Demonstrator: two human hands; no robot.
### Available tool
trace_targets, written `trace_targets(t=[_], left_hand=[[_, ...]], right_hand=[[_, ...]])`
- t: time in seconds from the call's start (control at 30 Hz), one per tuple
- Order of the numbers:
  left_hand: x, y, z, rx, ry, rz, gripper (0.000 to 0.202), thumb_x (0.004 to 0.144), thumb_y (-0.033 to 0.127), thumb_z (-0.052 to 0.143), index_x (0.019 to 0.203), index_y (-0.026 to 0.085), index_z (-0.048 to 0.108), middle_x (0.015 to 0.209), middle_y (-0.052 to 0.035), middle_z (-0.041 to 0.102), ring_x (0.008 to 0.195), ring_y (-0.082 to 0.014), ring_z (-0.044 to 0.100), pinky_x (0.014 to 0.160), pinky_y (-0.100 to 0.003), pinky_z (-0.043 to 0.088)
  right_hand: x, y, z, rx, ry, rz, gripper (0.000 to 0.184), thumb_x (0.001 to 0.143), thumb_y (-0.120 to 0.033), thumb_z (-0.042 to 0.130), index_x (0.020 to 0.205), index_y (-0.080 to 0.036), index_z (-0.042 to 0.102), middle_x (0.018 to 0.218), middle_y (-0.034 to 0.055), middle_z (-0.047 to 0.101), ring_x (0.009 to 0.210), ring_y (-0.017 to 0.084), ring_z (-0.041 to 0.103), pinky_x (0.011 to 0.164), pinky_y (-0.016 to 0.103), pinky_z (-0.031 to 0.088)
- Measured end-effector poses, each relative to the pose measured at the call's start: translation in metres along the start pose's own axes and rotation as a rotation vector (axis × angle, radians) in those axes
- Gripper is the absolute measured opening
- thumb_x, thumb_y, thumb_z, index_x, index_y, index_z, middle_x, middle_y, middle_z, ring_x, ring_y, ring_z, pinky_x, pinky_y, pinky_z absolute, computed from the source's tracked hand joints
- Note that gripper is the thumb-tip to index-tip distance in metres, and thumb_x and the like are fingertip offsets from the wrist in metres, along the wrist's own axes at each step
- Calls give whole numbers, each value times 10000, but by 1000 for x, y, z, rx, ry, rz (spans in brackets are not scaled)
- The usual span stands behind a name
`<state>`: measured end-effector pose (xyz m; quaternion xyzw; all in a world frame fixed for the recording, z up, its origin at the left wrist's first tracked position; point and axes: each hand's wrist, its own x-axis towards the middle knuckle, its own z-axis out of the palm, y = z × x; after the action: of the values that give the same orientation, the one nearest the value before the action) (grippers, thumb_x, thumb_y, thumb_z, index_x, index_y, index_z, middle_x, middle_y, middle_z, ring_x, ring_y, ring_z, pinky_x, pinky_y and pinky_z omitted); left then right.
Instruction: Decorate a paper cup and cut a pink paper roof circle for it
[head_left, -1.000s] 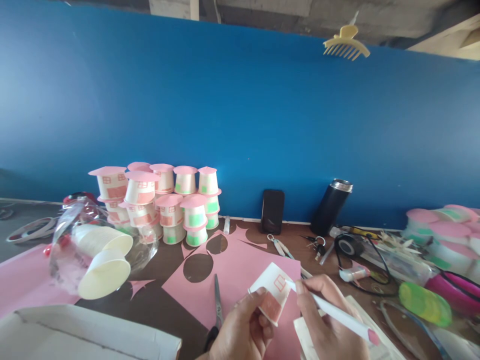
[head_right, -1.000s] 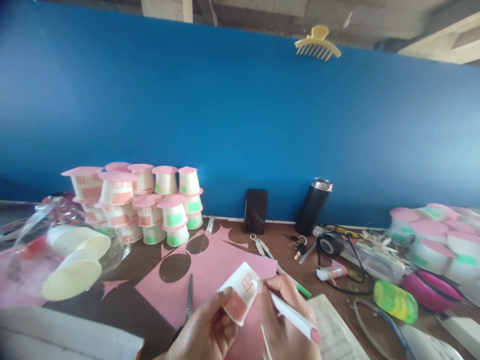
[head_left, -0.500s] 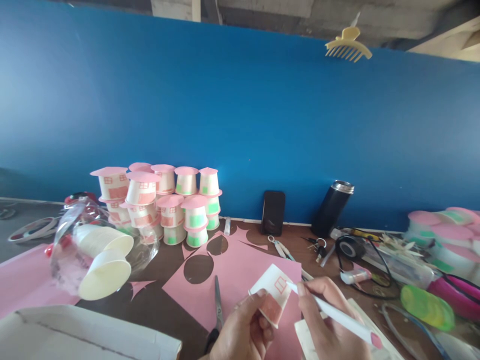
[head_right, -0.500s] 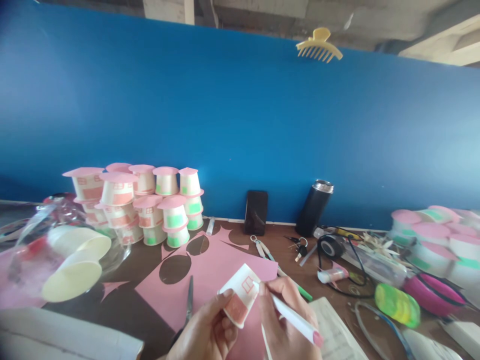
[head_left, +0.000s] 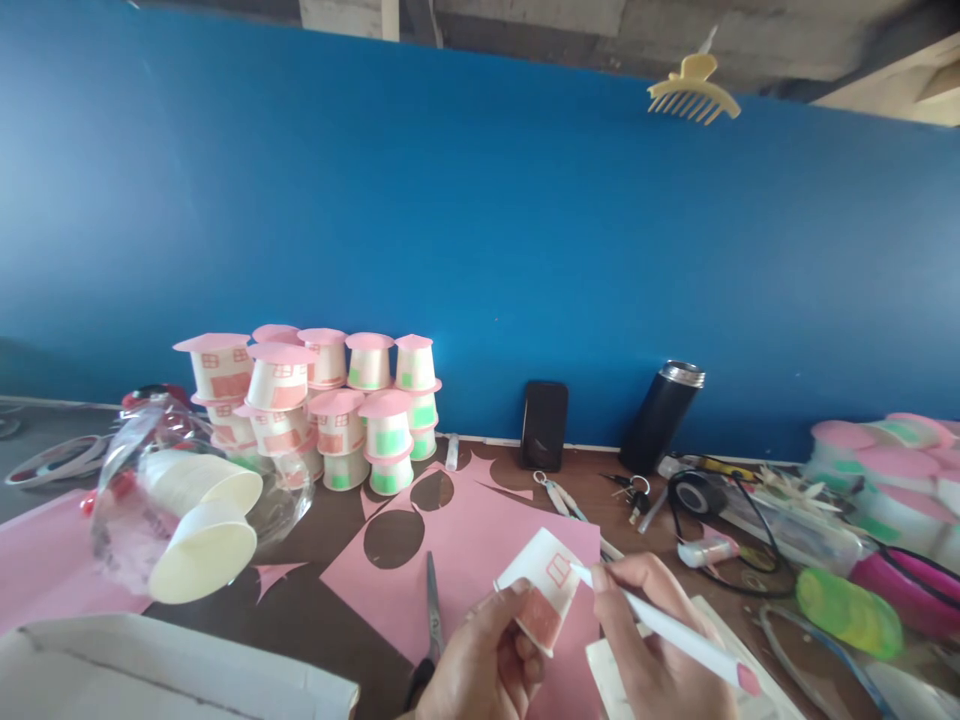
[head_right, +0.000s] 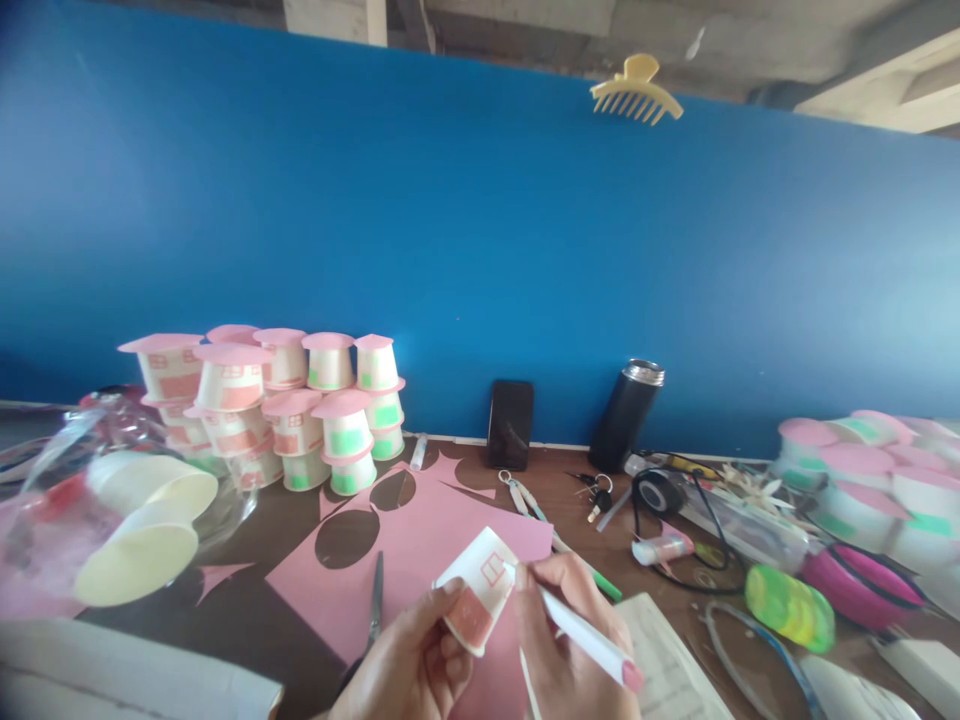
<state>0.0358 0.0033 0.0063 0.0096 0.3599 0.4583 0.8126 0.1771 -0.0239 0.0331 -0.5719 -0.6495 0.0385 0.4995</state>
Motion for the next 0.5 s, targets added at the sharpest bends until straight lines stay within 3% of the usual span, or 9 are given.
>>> trace_targets(t=[0.33,0.5], left_hand=[[5,-1,-7,-21,-44,-21,124,837,159,619,758,63,604,506,5,534,384,-48,456,386,-142,412],[5,-1,-4,-9,-1,-7,127,855,156,590,779,55,601,519,-1,539,379,-46,453,373,-142,390]], right_hand=[[1,-1,1,-8,10,0,211,885,-346,532,706,-233,527,519,-55,504,404,114,472,377,197,401],[0,-3,0,8,11,19,209,885,-342,535,708,-232,528,511,-56,520,397,112,482,368,192,396]])
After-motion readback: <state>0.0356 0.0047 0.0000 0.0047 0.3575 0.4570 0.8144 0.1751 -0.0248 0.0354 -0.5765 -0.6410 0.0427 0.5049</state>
